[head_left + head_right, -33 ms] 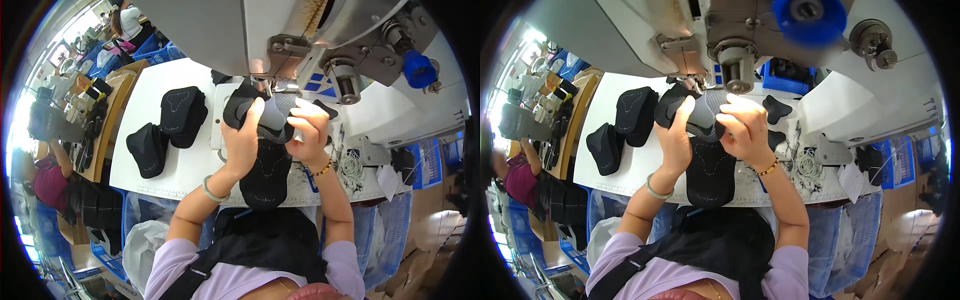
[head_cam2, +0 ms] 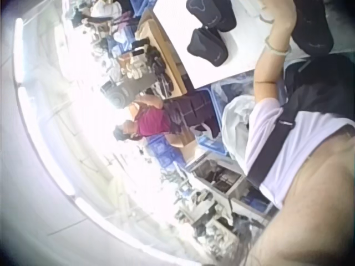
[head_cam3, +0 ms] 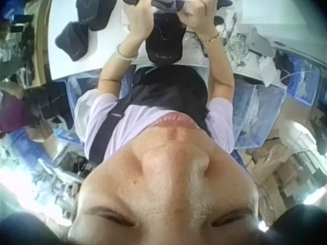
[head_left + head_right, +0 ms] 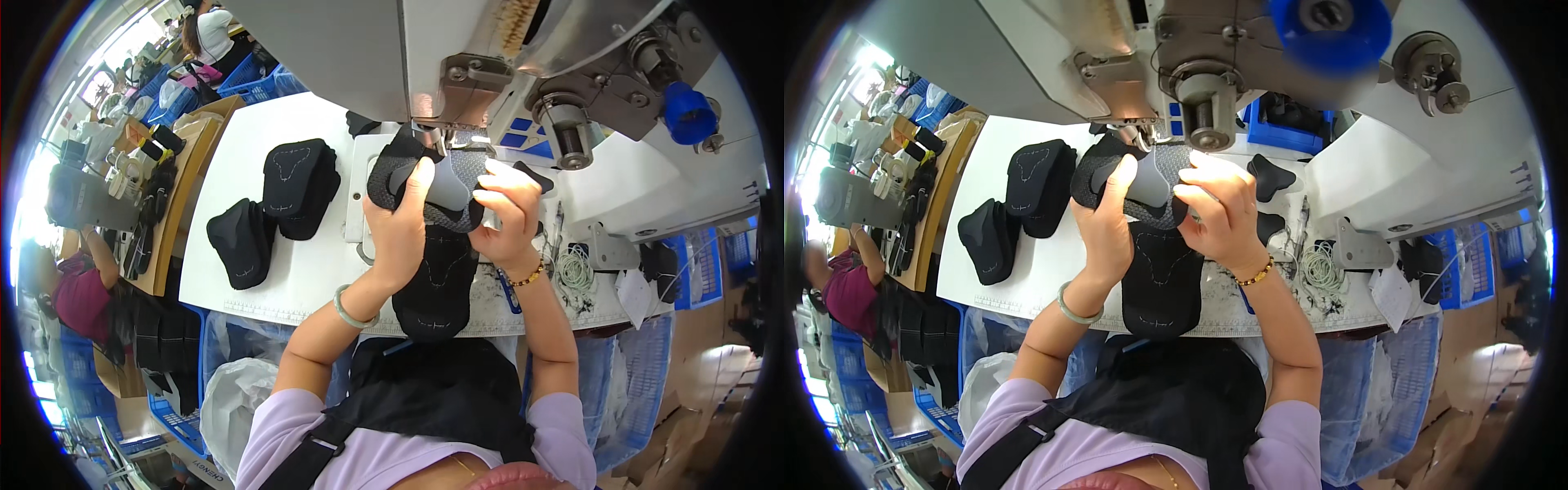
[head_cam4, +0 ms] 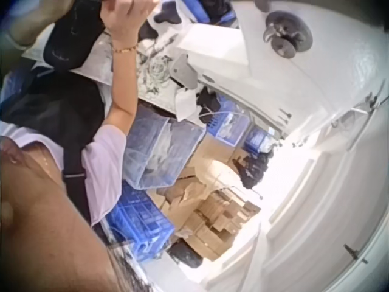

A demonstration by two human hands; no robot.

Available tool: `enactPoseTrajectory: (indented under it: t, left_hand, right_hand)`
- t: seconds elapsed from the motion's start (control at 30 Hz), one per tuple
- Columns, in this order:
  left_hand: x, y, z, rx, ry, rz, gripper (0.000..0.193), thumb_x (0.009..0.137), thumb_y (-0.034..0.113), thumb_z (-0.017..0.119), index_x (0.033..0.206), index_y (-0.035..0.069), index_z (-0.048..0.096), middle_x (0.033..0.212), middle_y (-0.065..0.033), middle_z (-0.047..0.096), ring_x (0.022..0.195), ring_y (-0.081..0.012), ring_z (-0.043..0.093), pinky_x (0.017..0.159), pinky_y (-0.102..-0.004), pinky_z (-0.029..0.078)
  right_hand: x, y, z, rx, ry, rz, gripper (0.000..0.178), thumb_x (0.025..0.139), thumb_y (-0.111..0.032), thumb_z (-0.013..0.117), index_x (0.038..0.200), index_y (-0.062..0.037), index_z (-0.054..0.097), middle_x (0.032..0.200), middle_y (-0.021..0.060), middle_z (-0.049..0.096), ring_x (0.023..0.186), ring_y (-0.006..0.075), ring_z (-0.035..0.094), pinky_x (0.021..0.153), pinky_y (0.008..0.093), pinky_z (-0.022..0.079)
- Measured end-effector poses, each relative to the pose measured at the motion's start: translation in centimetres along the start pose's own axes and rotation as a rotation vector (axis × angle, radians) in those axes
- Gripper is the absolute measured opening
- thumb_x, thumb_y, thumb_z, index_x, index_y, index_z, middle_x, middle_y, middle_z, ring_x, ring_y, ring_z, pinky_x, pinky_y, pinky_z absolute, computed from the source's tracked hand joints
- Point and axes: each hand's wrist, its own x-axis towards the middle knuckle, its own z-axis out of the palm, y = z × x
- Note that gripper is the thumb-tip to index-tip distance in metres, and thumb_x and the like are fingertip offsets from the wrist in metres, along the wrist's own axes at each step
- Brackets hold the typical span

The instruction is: The person aligns small padding pieces onto fabric components and stitches them together using a sewing machine.

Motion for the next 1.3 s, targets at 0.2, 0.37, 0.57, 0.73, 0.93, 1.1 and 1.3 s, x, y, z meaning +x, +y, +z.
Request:
enactPoseTrajectory:
  t: [0.2,0.37,0.57,0.73,0.93,1.1,1.3]
  left_hand:
    - [0.2,0.2,-0.6,0.029,-0.006,-0.047,0.013,0.085,0.010,0.057,0.083,-0.003,0.059,0.074,0.0006,0.057,0.067,-0.0075,0.050,0.064,-0.0228,0.041]
    - [2.2,-0.7,-6.0,0.472,0.009,0.676,0.025,0.078,0.006,0.048,0.102,0.002,0.055,0.093,-0.0065,0.060,0.085,-0.0153,0.051,0.077,-0.0293,0.039]
    - [2.1,-0.3,-5.7,1.068,-0.325,1.148,0.043,0.074,0.011,0.057,0.116,0.011,0.053,0.111,0.0004,0.059,0.108,-0.0158,0.050,0.095,-0.0336,0.030]
    - [2.7,0.2,-4.3,1.028,-0.391,1.181,0.036,0.071,0.016,0.062,0.107,0.010,0.059,0.097,0.0000,0.061,0.096,-0.0156,0.056,0.090,-0.0322,0.034]
    - [3.0,1.2,-3.6,1.046,-0.446,1.320,0.020,0.068,0.005,0.062,0.087,0.006,0.065,0.082,-0.0027,0.062,0.075,-0.0162,0.061,0.075,-0.0296,0.046]
    - [3.0,1.9,-3.6,1.036,-0.497,1.326,0.019,0.067,0.004,0.060,0.085,0.002,0.065,0.080,-0.0047,0.063,0.073,-0.0172,0.061,0.073,-0.0294,0.047]
    - [3.8,1.8,-3.8,1.003,-0.535,1.299,0.020,0.067,0.002,0.061,0.087,0.003,0.065,0.082,-0.0050,0.064,0.073,-0.0168,0.062,0.071,-0.0283,0.047]
  right_hand:
    - [0.7,0.1,-0.6,-0.006,-0.084,-0.015,0.027,0.061,0.001,0.060,0.086,-0.0097,0.058,0.095,0.0012,0.061,0.094,0.0227,0.058,0.083,0.0356,0.042]
    - [1.5,0.3,-1.2,0.012,-0.128,-0.033,0.025,0.063,0.000,0.058,0.087,-0.0089,0.058,0.095,0.0024,0.062,0.094,0.0231,0.059,0.082,0.0354,0.041]
    - [1.7,0.2,-1.2,0.015,-0.154,-0.001,0.025,0.063,0.001,0.059,0.086,-0.0082,0.059,0.094,0.0026,0.062,0.092,0.0226,0.058,0.082,0.0346,0.041]
    - [2.0,0.2,-1.4,0.017,-0.167,-0.022,0.029,0.060,0.002,0.058,0.088,-0.0073,0.058,0.093,0.0036,0.062,0.091,0.0228,0.058,0.081,0.0359,0.041]
    - [2.4,0.8,-1.9,0.035,-0.191,-0.091,0.031,0.060,0.002,0.059,0.089,-0.0058,0.057,0.094,0.0044,0.062,0.088,0.0217,0.058,0.078,0.0350,0.042]
    - [2.2,0.5,-2.4,0.023,-0.242,-0.093,0.027,0.062,0.000,0.062,0.088,-0.0074,0.059,0.094,0.0025,0.063,0.078,0.0163,0.058,0.070,0.0306,0.040]
    - [2.1,0.4,-2.3,-0.012,-0.246,-0.056,0.021,0.067,-0.003,0.065,0.087,-0.0093,0.062,0.095,-0.0017,0.063,0.073,0.0108,0.055,0.070,0.0286,0.039]
